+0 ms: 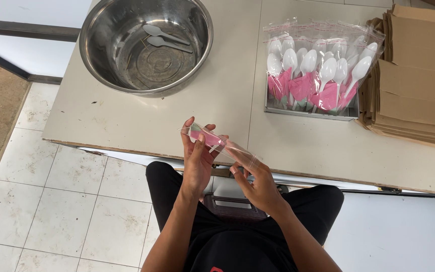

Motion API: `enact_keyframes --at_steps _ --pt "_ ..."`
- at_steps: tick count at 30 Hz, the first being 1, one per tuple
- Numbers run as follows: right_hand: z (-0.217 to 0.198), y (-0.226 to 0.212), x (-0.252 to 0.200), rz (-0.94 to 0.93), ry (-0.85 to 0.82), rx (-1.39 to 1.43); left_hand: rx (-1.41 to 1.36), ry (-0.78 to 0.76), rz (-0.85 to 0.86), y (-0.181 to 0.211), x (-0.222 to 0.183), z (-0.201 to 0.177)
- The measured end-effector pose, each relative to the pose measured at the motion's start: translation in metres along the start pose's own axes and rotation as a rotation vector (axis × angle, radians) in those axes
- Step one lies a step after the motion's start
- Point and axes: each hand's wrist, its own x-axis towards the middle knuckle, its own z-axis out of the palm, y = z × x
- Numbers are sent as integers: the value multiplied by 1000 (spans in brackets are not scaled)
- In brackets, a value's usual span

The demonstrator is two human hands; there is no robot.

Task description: Packing plastic spoons into bags and folding cardboard boxes

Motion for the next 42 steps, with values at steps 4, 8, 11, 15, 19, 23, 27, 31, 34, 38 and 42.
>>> enact_keyframes --at_steps 4,8,11,15,19,23,27,31,34,38,42 --pt "0 2 4 -1 -3 20 36 55 53 -1 13 -17" --pt "-2 1 14 -5 23 11 118 184 157 15 24 -26" --pt "-8 11 25 -22 30 -30 140 267 253 28 32 -45" --pt "-15 11 63 -88 35 -50 134 343 382 45 46 -79" --pt "-12 9 122 -205 19 -159 111 444 532 65 59 -107" --pt "12 13 191 -350 -112 -285 50 516 598 69 72 -133" --pt "65 44 252 -217 -402 -324 57 557 647 70 76 -127" --pt "134 122 285 -32 -718 -668 34 631 605 72 77 -124" --pt "165 142 291 -93 -740 -811 -46 679 574 73 80 -125" --pt "189 171 297 -183 -639 -832 -113 692 529 78 78 -119" --pt "180 160 290 -246 -625 -806 -156 660 526 76 78 -131"
